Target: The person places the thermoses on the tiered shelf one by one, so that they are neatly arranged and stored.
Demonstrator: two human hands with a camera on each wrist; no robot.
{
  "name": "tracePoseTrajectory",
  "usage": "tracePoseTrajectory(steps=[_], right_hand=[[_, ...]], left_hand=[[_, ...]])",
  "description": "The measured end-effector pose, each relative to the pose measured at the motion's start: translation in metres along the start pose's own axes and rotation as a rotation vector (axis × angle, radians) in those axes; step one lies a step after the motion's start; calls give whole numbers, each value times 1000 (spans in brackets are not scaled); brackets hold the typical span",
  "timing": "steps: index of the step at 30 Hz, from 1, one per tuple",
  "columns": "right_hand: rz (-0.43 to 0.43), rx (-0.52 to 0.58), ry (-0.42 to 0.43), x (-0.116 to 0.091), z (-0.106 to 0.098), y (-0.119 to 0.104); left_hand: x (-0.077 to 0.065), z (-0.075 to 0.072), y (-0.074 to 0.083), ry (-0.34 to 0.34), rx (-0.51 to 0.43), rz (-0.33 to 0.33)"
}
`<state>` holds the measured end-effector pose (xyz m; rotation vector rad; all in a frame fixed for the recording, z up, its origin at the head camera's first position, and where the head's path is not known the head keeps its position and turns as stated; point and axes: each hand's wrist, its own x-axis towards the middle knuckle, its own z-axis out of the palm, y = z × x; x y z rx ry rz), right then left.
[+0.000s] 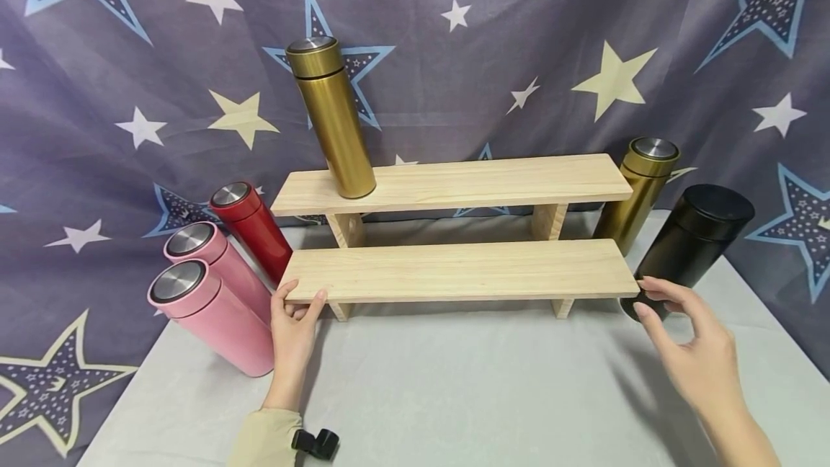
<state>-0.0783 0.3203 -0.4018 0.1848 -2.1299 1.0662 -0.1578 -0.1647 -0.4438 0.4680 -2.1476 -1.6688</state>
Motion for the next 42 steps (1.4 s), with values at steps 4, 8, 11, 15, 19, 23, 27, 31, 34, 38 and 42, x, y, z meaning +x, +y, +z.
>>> tracePoseTrajectory(steps=[4, 8, 11, 15, 19, 23, 27, 31, 34, 38, 42], right_hand=[[78, -53, 5, -1, -8, 7], [121, -78, 26, -2, -14, 15], [139, -75, 70, -3, -19, 24], [194, -89, 141, -8, -27, 48], [242, -139, 178, -14, -36, 92], [276, -154, 184, -14, -41, 133], [364, -137, 124, -10, -38, 131], [423, -137, 24, -2, -31, 105], [418, -156, -33, 6, -27, 89], [396, -142, -85, 16, -24, 78], [404, -110, -136, 22, -22, 75]], left_hand=[[0, 0, 0, 2, 4, 0], [0, 2, -1, 7, -5, 4], [-2, 3, -1, 1, -12, 2], [-3, 5, -1, -4, -7, -4], [-4, 5, -2, 6, 19, -5], [-2, 5, -1, 10, 19, 2], [-2, 3, 0, 13, 10, -1], [-2, 1, 0, 18, 16, -5], [-1, 1, 1, 17, 15, -4], [-1, 0, 1, 17, 18, -4], [-1, -1, 1, 16, 16, -5]])
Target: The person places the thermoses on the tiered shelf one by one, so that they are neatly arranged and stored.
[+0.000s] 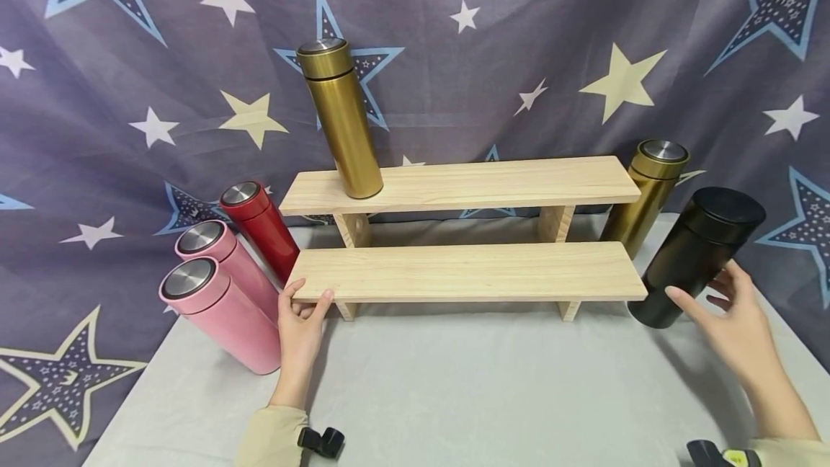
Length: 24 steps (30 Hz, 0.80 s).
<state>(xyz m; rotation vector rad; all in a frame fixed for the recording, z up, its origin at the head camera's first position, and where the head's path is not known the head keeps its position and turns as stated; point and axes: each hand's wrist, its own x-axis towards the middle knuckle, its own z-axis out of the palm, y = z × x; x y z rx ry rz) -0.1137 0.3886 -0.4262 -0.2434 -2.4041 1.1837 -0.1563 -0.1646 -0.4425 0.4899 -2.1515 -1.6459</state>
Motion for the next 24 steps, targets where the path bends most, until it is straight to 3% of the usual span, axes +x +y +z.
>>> tracePoseTrajectory(steps=[8, 14, 17, 24], right_hand=[[86, -68, -59, 9, 11, 8], [68, -61, 18, 18, 19, 29], [59, -27, 55, 17, 21, 27], [144, 7, 134, 8, 18, 5]], left_hand=[[1, -2, -3, -1, 0, 1], [1, -3, -4, 8, -25, 21], [1, -2, -3, 3, -39, 19], [1, 1, -1, -18, -44, 31]])
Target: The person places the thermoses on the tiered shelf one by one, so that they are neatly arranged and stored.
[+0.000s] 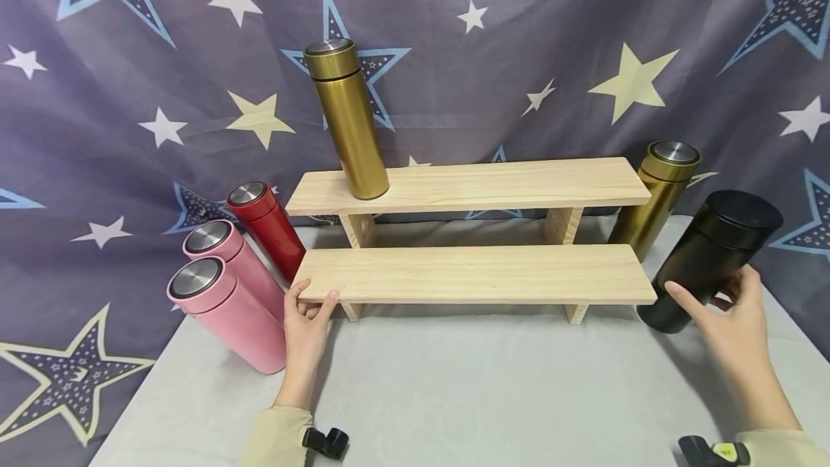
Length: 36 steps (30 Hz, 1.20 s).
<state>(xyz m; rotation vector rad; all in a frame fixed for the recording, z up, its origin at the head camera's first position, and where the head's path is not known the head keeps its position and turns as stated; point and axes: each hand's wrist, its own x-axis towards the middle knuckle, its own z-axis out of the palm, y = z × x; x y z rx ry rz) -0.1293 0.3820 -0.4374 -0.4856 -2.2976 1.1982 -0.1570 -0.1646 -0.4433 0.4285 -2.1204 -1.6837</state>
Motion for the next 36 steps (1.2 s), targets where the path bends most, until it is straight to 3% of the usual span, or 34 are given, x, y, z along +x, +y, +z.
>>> tracePoseTrajectory(steps=[7, 14, 17, 22, 36], right_hand=[[54, 83, 110, -8, 0, -9], [-32, 134, 193, -14, -5, -12], [-29, 122, 224, -20, -8, -14], [49, 66, 249, -29, -13, -22], [85, 70, 241, -51, -17, -54]], left_hand=[[0, -1, 0, -7, -36, 4], [1, -1, 1, -6, -27, 4], [1, -1, 1, -9, -31, 10], [2, -1, 1, -7, -22, 11], [1, 0, 0, -3, -2, -12]])
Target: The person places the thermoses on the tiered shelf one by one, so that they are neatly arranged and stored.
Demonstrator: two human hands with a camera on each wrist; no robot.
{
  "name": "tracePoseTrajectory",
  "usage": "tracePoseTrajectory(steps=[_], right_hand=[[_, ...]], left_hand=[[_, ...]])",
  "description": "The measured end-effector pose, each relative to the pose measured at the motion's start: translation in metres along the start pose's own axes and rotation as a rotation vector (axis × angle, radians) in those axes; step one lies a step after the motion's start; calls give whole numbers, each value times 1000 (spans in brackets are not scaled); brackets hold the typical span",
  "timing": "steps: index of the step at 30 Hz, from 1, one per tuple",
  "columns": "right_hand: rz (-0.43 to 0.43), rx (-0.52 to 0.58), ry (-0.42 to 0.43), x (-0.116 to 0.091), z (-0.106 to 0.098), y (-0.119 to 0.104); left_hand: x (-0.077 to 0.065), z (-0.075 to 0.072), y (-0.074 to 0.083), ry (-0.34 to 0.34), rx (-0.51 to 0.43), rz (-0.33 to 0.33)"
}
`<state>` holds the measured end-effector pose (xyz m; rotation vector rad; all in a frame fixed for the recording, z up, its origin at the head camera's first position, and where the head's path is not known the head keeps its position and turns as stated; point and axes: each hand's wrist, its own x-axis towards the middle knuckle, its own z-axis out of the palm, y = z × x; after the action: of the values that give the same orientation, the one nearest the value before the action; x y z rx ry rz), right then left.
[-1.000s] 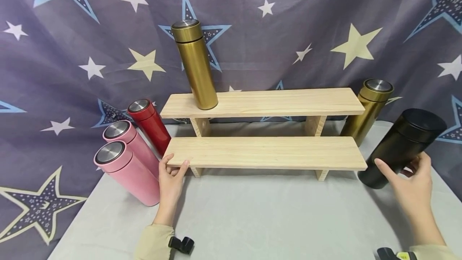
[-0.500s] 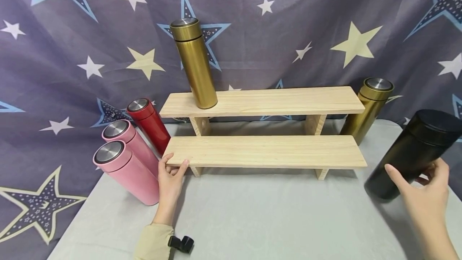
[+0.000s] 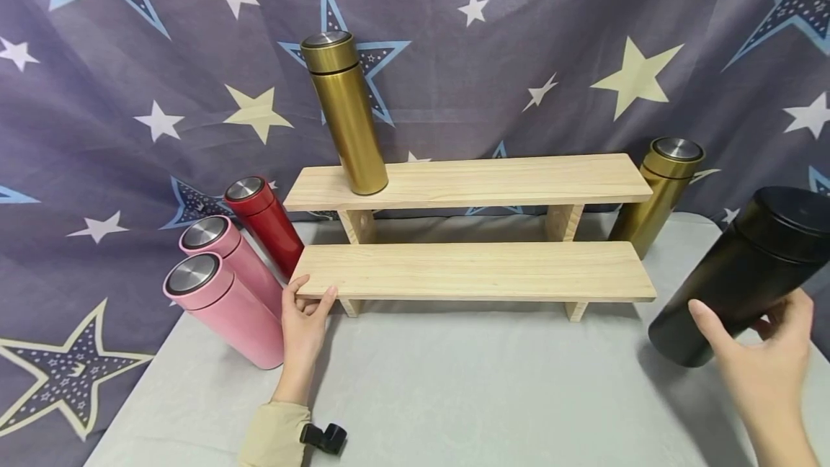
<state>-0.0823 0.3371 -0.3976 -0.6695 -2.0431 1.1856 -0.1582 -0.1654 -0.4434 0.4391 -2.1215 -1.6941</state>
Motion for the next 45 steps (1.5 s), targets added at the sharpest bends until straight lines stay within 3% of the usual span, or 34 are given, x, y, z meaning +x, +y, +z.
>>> tracePoseTrajectory(steps=[14, 22, 30, 45], right_hand=[[-258, 197, -104, -26, 13, -32], [-270, 273, -218, -44, 31, -54], [-339, 382, -354, -57, 53, -80], [-427, 473, -495, -72, 94, -118]], left_hand=[[0, 1, 1, -2, 8, -5], [0, 2, -1, 0, 21, -15], [-1, -1, -1, 9, 35, -10], [-2, 0, 1, 12, 53, 4]])
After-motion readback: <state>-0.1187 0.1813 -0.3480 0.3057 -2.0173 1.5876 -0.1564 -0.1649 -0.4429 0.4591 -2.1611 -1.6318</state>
